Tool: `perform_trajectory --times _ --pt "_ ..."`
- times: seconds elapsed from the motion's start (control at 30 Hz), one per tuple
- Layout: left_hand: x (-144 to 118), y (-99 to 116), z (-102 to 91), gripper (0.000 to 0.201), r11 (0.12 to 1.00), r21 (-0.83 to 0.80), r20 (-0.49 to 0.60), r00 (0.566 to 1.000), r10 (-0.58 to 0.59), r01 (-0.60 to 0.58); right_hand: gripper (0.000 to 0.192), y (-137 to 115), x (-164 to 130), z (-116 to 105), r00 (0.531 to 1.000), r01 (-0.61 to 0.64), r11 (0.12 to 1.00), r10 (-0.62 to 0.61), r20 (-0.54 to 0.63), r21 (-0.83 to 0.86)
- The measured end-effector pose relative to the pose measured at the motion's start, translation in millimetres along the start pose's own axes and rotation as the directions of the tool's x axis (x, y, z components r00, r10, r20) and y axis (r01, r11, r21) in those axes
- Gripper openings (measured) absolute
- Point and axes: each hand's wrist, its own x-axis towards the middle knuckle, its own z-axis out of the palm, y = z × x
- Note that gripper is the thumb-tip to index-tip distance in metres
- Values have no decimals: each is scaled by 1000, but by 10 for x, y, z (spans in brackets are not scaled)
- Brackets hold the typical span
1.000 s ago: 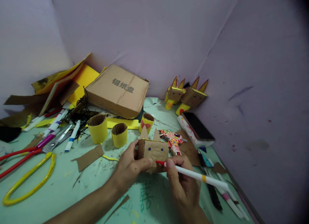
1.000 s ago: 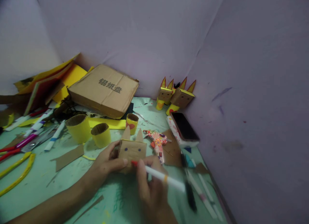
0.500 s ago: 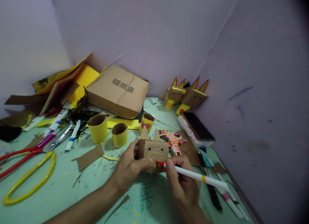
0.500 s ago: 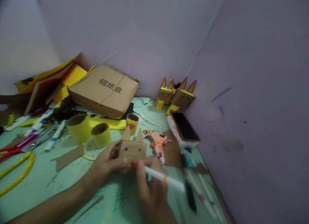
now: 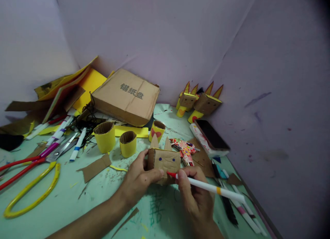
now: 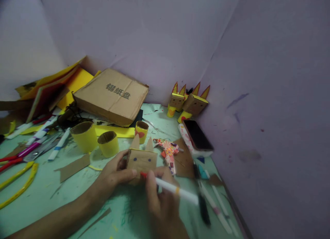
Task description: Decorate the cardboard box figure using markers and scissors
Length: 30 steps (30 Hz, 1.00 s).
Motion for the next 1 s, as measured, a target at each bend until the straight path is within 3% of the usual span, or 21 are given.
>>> perform_trajectory --times 0.13,0.43,0.67,0.83,1.0 --pt "-10 13 5 67 1000 22 -2 1000 -3 3 25 -50 -14 13 997 -78 997 78 -19 7" --pt "7 25 4 64 1000 8 11 1000 3 -4 25 -57 -33 40 992 -113 993 115 -51 33" --pt "-10 16 19 67 999 -22 10 1000 27 -27 24 -61 -33 9 965 -81 976 128 -231 204" --pt "-14 3 6 66 1000 10 -2 1000 15 -15 20 -36 -20 20 994 9 991 7 -112 135" --pt "2 2 5 67 1000 11 -2 1000 18 -18 21 -45 -37 57 994 -69 994 76 -82 91"
